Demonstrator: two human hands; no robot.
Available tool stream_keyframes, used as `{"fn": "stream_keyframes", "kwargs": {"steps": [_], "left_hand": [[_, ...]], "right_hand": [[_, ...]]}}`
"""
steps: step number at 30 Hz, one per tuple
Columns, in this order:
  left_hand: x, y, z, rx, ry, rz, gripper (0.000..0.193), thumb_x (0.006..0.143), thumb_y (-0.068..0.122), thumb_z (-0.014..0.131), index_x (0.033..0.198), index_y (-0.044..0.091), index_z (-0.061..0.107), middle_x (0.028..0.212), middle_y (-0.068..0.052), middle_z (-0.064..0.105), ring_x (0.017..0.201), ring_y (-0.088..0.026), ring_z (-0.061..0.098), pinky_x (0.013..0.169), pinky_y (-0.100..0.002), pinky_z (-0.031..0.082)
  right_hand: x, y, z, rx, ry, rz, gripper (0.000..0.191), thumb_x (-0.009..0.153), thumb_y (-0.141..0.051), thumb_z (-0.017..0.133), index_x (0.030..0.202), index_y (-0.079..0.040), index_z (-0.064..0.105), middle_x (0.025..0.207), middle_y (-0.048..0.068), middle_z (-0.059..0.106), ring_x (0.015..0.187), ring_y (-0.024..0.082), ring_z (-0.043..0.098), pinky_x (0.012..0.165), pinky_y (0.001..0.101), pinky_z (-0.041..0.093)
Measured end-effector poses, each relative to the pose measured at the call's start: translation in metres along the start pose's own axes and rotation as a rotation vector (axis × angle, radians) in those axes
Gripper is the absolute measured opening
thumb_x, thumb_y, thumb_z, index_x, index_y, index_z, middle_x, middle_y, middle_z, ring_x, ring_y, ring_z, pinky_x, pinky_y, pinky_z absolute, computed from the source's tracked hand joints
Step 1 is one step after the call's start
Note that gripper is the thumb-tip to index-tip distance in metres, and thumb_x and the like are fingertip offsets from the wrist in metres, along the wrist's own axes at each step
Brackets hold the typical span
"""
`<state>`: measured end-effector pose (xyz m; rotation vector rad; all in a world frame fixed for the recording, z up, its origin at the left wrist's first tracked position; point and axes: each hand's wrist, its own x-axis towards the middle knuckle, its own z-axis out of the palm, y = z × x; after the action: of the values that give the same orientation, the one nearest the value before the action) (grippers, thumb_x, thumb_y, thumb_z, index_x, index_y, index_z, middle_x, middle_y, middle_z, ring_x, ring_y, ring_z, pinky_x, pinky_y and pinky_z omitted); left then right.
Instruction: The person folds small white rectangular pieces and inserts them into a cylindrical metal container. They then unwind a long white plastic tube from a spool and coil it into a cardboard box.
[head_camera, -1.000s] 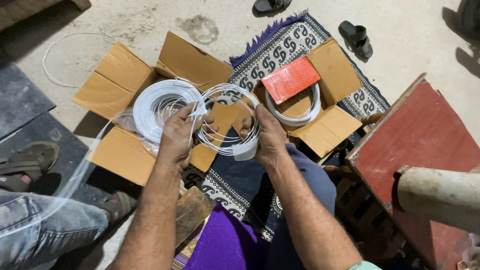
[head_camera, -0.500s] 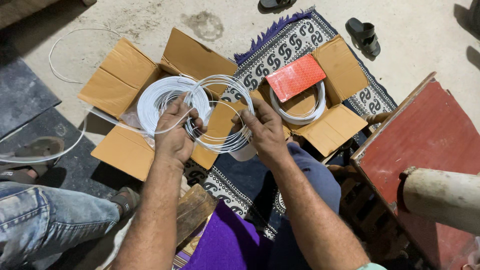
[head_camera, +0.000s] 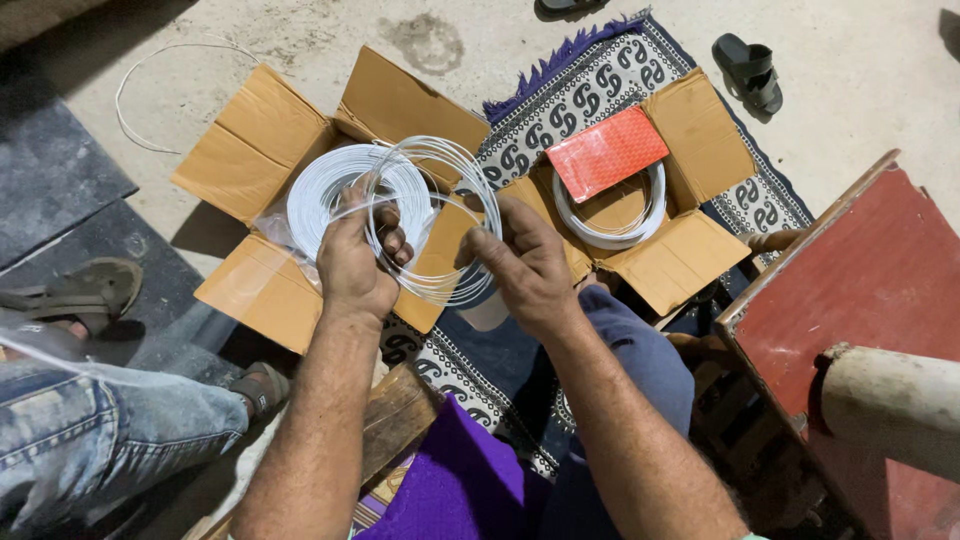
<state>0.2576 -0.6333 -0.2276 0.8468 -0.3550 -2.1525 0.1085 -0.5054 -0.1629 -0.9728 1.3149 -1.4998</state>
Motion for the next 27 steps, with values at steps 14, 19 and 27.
{"fn": "stream_keyframes", "kwargs": {"steps": [14, 19, 27], "left_hand": [[-0.002, 0.002, -0.003, -0.034, -0.091, 0.015, 0.034, 0.104, 0.040, 0.059, 0.121, 0.011, 0.064, 0.077, -0.001, 0.055, 0.059, -0.013, 0.050, 0.057, -0.030, 0.043], [-0.002, 0.003, -0.002, -0.013, -0.068, 0.006, 0.038, 0.102, 0.044, 0.060, 0.120, 0.011, 0.063, 0.073, -0.001, 0.053, 0.055, -0.011, 0.047, 0.051, -0.027, 0.040], [-0.001, -0.001, -0.002, -0.002, -0.122, 0.002, 0.048, 0.104, 0.050, 0.053, 0.129, 0.010, 0.061, 0.074, 0.002, 0.050, 0.056, -0.007, 0.045, 0.052, -0.024, 0.039]], "right_hand": [[0.012, 0.005, 0.007, 0.145, 0.106, 0.012, 0.034, 0.107, -0.024, 0.065, 0.128, 0.002, 0.061, 0.095, 0.006, 0.067, 0.087, 0.014, 0.065, 0.080, 0.0321, 0.056], [0.011, -0.001, 0.009, 0.140, 0.104, 0.006, 0.035, 0.105, -0.026, 0.065, 0.126, 0.001, 0.061, 0.095, 0.005, 0.066, 0.087, 0.014, 0.065, 0.079, 0.0333, 0.057], [0.013, -0.018, 0.015, 0.116, 0.065, -0.002, 0.036, 0.106, -0.027, 0.066, 0.126, 0.002, 0.060, 0.096, 0.005, 0.065, 0.088, 0.014, 0.063, 0.078, 0.0322, 0.056]]}}
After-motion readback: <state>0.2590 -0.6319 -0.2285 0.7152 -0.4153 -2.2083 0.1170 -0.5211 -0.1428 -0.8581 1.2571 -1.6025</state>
